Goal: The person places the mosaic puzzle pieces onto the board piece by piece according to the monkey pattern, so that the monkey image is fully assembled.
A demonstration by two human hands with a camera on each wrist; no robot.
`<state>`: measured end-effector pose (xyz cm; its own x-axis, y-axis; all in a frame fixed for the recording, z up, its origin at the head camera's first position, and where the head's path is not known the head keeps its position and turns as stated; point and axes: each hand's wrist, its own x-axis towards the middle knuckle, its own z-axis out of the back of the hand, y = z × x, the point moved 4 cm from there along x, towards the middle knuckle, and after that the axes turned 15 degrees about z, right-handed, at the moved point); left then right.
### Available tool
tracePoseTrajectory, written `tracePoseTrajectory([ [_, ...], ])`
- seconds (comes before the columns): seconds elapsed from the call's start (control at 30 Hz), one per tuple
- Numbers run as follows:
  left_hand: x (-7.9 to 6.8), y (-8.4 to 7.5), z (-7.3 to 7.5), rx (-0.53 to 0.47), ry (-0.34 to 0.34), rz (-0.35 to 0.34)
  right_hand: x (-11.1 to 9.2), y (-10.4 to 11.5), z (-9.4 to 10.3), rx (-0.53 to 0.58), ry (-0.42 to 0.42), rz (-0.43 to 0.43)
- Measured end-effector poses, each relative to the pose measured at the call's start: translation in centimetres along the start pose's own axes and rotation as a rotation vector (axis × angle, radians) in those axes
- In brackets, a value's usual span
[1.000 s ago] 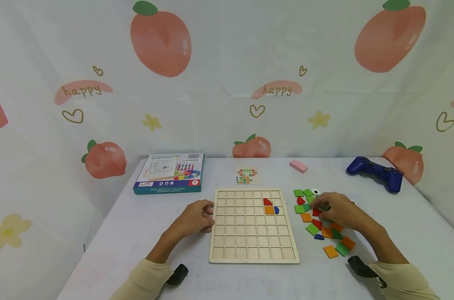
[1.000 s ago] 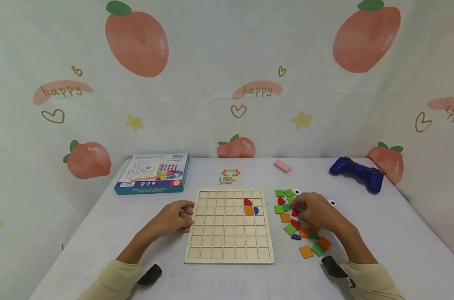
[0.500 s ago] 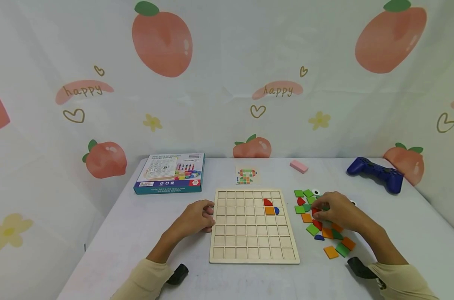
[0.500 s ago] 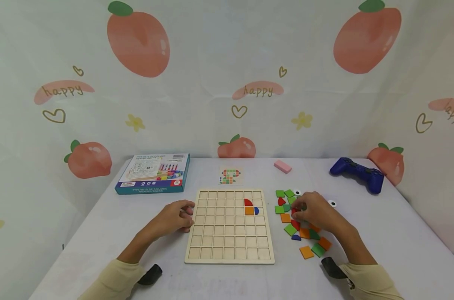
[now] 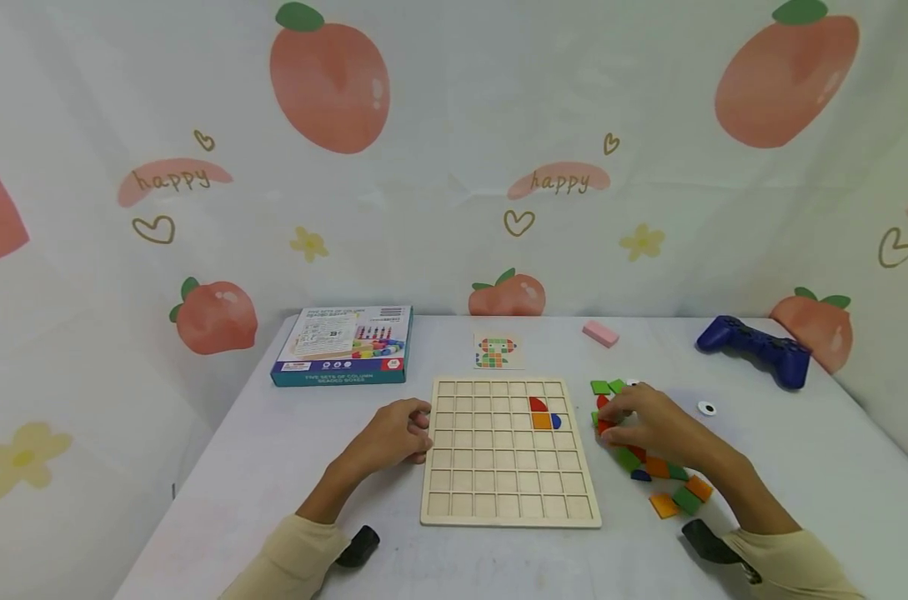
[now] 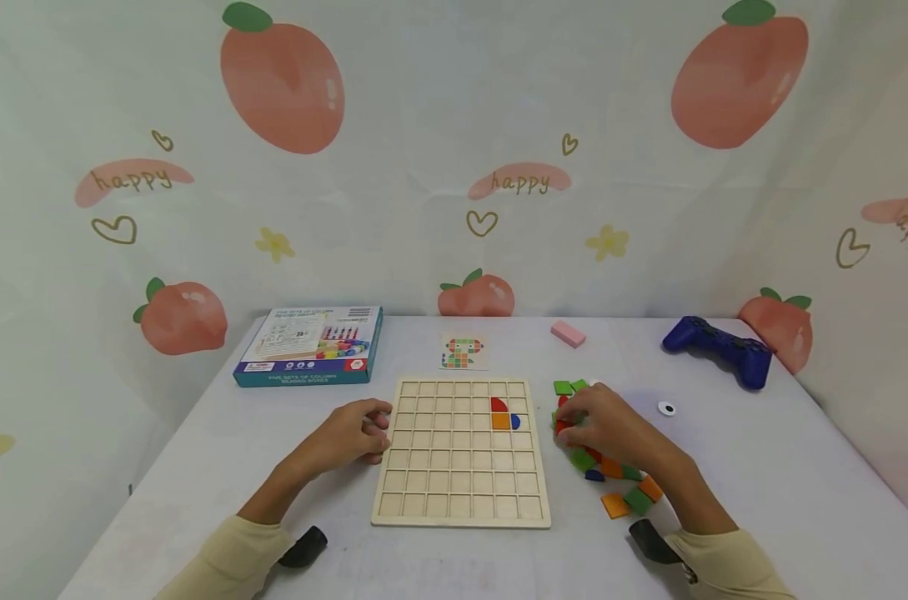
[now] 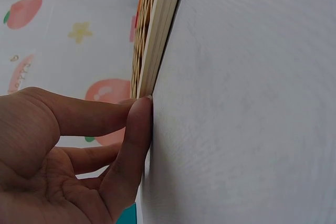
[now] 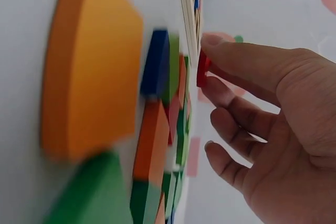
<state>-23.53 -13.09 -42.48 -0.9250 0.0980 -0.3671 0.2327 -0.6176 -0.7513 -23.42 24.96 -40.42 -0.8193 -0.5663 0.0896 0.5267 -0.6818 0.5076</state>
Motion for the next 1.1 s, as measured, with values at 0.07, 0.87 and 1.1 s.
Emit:
tracePoseTrajectory([
  [0.07, 0.0, -0.1, 0.0, 0.004, 0.001, 0.000, 0.3, 0.3, -0.3, -0.012, -0.002, 0.033],
  [0.87, 0.1, 0.1, -0.1, 0.024, -0.014, 0.008, 4.8, 4.5, -3.2, 0.013, 0.039, 0.225],
  [1.1, 0.0, -0.1, 0.0, 0.026, -0.014, 0.006, 5.0, 5.1, -3.5, 0.013, 0.068, 0.216],
])
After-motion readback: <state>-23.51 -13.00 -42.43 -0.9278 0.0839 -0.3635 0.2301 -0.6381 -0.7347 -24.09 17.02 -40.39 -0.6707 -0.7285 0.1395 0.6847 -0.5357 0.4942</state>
